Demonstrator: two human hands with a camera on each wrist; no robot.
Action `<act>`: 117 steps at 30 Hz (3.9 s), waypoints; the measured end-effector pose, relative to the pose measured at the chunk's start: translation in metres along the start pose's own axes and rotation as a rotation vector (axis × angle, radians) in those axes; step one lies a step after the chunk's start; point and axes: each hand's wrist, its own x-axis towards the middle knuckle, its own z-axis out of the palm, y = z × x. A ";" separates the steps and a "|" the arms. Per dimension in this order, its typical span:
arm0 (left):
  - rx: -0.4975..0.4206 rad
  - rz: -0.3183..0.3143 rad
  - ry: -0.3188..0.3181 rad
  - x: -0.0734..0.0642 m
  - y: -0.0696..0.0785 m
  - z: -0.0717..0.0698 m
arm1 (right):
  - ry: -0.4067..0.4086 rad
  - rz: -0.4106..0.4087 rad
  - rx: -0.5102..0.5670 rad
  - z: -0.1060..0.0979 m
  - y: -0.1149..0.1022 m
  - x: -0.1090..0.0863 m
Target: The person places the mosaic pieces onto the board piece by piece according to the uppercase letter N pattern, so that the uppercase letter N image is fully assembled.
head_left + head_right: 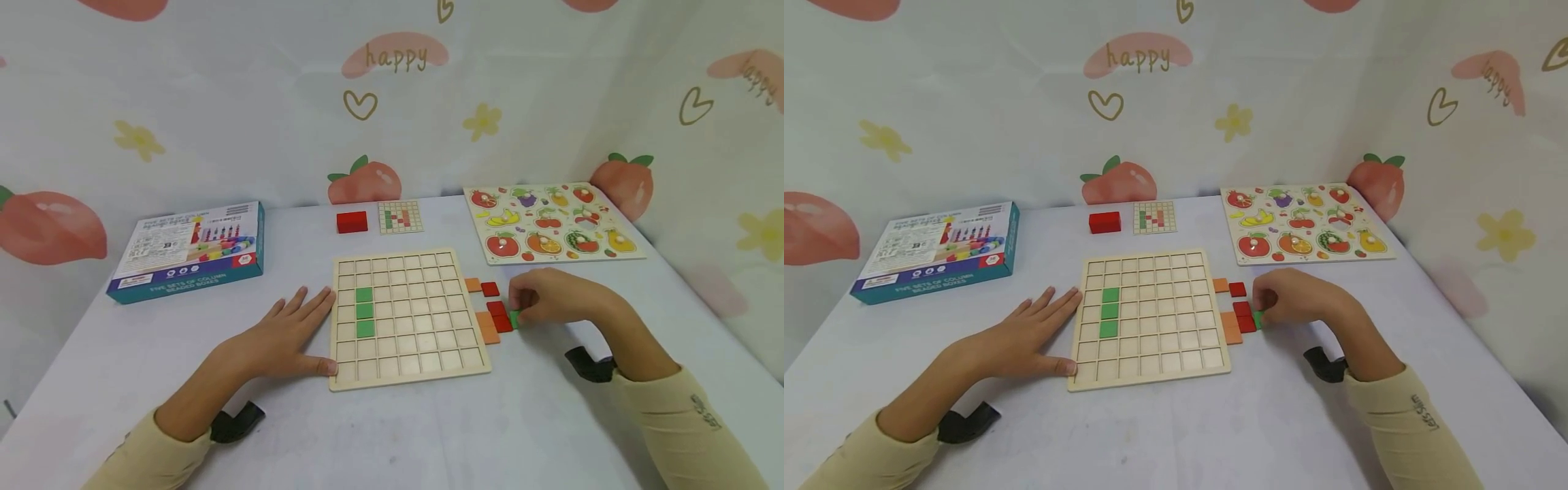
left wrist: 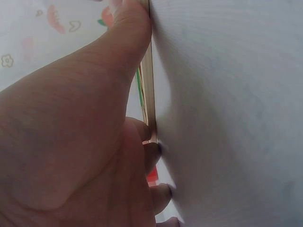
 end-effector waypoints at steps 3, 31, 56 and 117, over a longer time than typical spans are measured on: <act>-0.004 -0.004 -0.004 0.000 0.000 0.000 | 0.036 -0.013 0.029 -0.002 -0.003 -0.002; -0.005 -0.023 -0.012 0.002 0.001 0.001 | 0.037 -0.251 0.211 0.041 -0.106 0.055; -0.017 -0.009 -0.003 0.000 0.002 -0.001 | 0.003 -0.291 -0.081 0.070 -0.168 0.093; 0.003 -0.006 -0.008 0.002 0.001 0.001 | 0.159 -0.018 -0.009 -0.003 -0.002 0.034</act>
